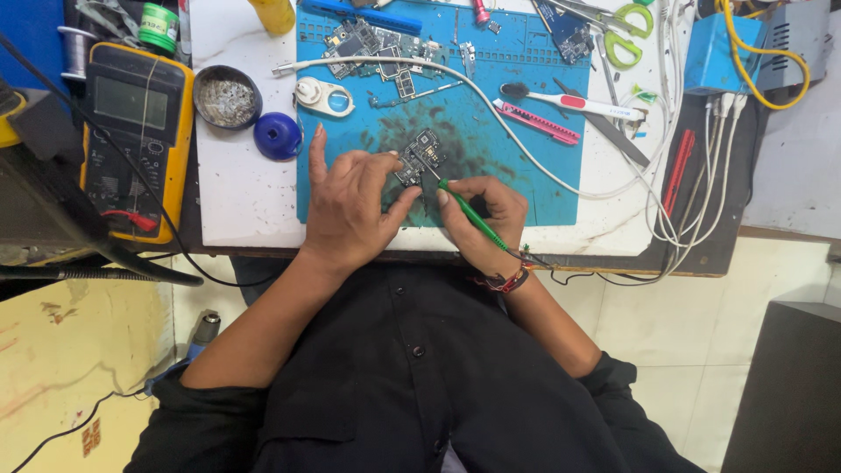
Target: The person uses a green-handled screwdriver to adjust components on a small circuit board, then switches to a soldering iron to apply solder to specific points. The person holds the board steady with one hand while manipulating tools with the other.
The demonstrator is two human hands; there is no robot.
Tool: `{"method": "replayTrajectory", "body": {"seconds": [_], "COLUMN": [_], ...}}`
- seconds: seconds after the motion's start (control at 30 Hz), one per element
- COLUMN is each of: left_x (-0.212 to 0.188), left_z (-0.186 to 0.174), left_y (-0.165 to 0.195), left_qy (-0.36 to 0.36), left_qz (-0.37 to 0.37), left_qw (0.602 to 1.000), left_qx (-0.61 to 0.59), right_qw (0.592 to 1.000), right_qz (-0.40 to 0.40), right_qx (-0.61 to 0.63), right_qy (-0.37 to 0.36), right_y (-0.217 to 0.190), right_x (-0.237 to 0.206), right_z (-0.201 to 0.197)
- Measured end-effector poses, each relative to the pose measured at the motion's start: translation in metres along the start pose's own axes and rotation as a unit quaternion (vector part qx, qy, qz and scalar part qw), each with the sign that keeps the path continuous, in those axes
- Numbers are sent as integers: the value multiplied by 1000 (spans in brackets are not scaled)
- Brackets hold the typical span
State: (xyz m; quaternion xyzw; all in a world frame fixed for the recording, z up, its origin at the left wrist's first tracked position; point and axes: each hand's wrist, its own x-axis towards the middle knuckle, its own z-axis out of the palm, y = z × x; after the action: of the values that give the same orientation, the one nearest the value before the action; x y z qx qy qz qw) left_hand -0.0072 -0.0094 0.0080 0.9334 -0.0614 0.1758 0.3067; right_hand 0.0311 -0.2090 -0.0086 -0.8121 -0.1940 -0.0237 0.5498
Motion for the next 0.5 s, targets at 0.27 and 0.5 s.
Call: {"method": "replayTrajectory", "body": {"seconds": [0.27,0.5], "left_x": [0,0], "left_z": [-1,-1], "left_y": [0,0], "left_qy": [1,-1], "left_qz": [1,2], "left_qw": [1000,1000], "left_qx": [-1,-1], "right_qw": [999,999], "right_qz": [38,37], "right_qx": [22,28], "right_qy": [2,10], "right_y": [0,0], "right_x": [-1,-1], "right_z": [0,1]}}
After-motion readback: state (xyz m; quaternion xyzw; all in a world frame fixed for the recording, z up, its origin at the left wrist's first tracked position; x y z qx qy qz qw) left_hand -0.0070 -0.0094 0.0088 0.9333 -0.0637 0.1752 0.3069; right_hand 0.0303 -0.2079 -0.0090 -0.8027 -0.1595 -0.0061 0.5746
